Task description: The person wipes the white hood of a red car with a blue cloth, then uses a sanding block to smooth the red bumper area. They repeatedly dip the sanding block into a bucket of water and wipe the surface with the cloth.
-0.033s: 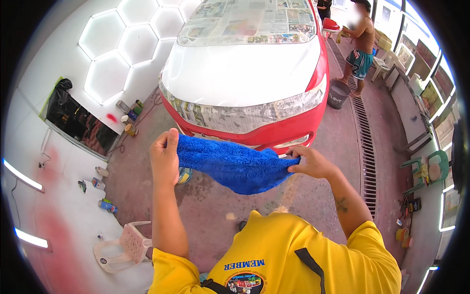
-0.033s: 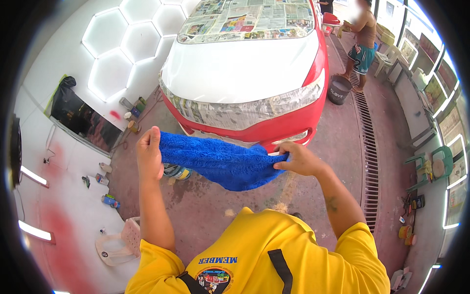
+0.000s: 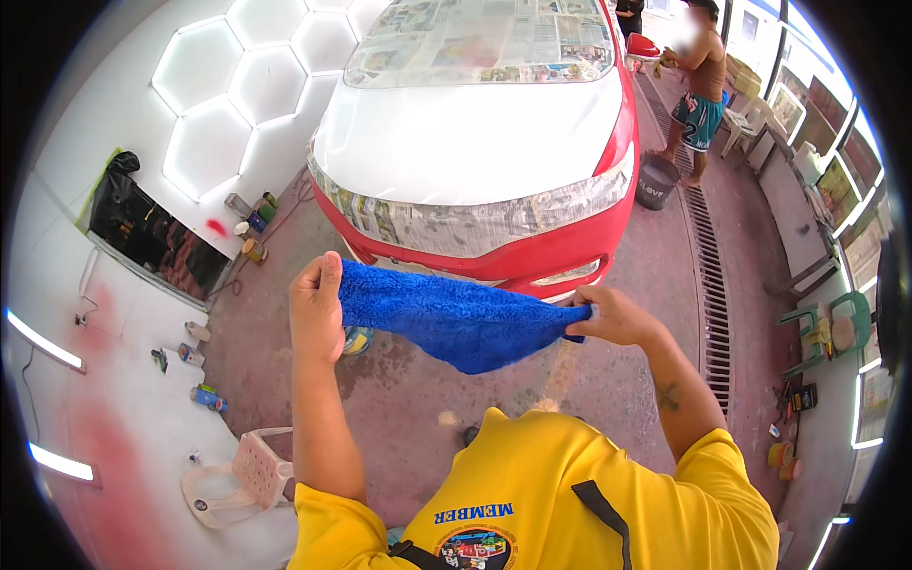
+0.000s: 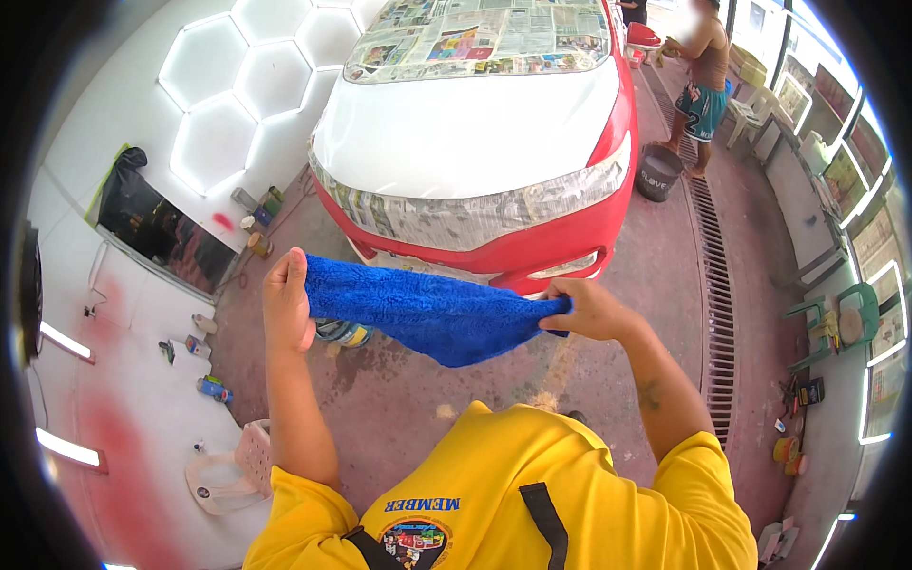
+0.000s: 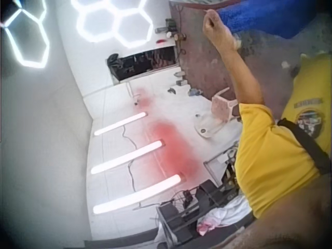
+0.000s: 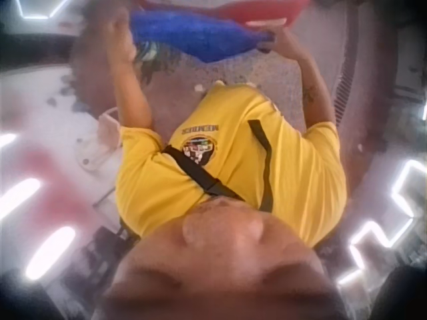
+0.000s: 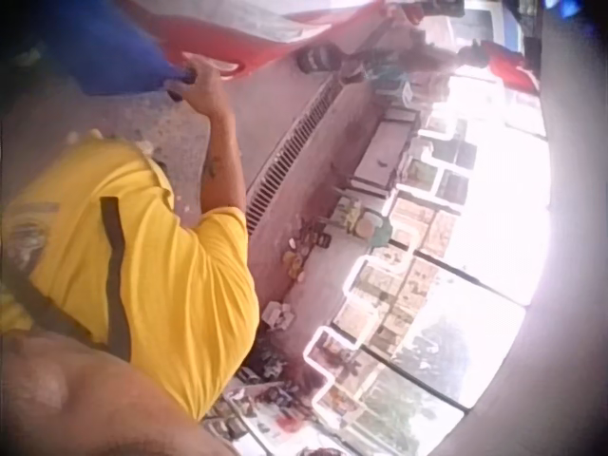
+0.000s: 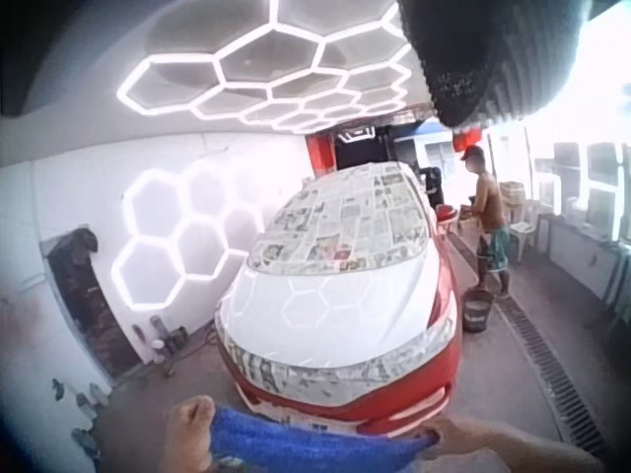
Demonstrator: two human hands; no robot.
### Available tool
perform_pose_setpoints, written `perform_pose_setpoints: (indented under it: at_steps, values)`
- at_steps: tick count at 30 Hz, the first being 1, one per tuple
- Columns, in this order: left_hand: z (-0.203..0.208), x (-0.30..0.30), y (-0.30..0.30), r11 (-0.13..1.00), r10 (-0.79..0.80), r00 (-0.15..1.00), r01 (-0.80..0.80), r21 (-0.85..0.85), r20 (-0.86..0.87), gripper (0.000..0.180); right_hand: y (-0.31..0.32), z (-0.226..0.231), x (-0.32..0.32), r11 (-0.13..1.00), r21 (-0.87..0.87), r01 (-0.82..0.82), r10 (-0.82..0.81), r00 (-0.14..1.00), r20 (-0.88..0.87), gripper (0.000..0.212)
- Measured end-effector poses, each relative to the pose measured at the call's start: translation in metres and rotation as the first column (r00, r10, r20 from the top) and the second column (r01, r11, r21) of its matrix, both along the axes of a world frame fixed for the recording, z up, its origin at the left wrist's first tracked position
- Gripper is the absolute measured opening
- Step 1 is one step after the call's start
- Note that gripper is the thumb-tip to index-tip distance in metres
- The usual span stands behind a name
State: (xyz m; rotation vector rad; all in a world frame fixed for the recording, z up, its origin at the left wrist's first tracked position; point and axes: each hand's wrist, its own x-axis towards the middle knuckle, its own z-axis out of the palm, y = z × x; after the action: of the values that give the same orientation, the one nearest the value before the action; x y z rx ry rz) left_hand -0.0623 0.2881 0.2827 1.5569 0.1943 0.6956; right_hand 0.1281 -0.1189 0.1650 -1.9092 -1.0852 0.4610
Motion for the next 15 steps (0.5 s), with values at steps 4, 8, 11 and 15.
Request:
perform_pose_setpoints:
  at_steps: [4,8,11,15]
  values:
    - [0.017,-0.008,-0.033,0.933,-0.259,0.956,0.211,-0.293,-0.139,0.038,-0.025,0.036,0.000,0.958,-0.196,-0.209,0.148,0.947,-0.286,0.063]
    - [0.027,-0.004,-0.074,0.871,-0.428,0.840,0.481,0.095,-0.334,0.031,0.047,0.055,-0.032,0.922,0.366,-0.125,0.181,0.976,-0.123,0.090]
    - [0.041,-0.001,-0.104,0.819,-0.355,0.878,0.458,0.345,-0.322,0.025,0.095,0.059,-0.064,0.930,0.143,-0.339,0.366,0.895,-0.256,0.073]
    - [0.054,-0.037,-0.071,0.827,-0.160,0.921,0.321,0.461,-0.355,0.026,0.054,-0.003,-0.043,0.862,-0.194,-0.469,0.387,0.855,-0.345,0.040]
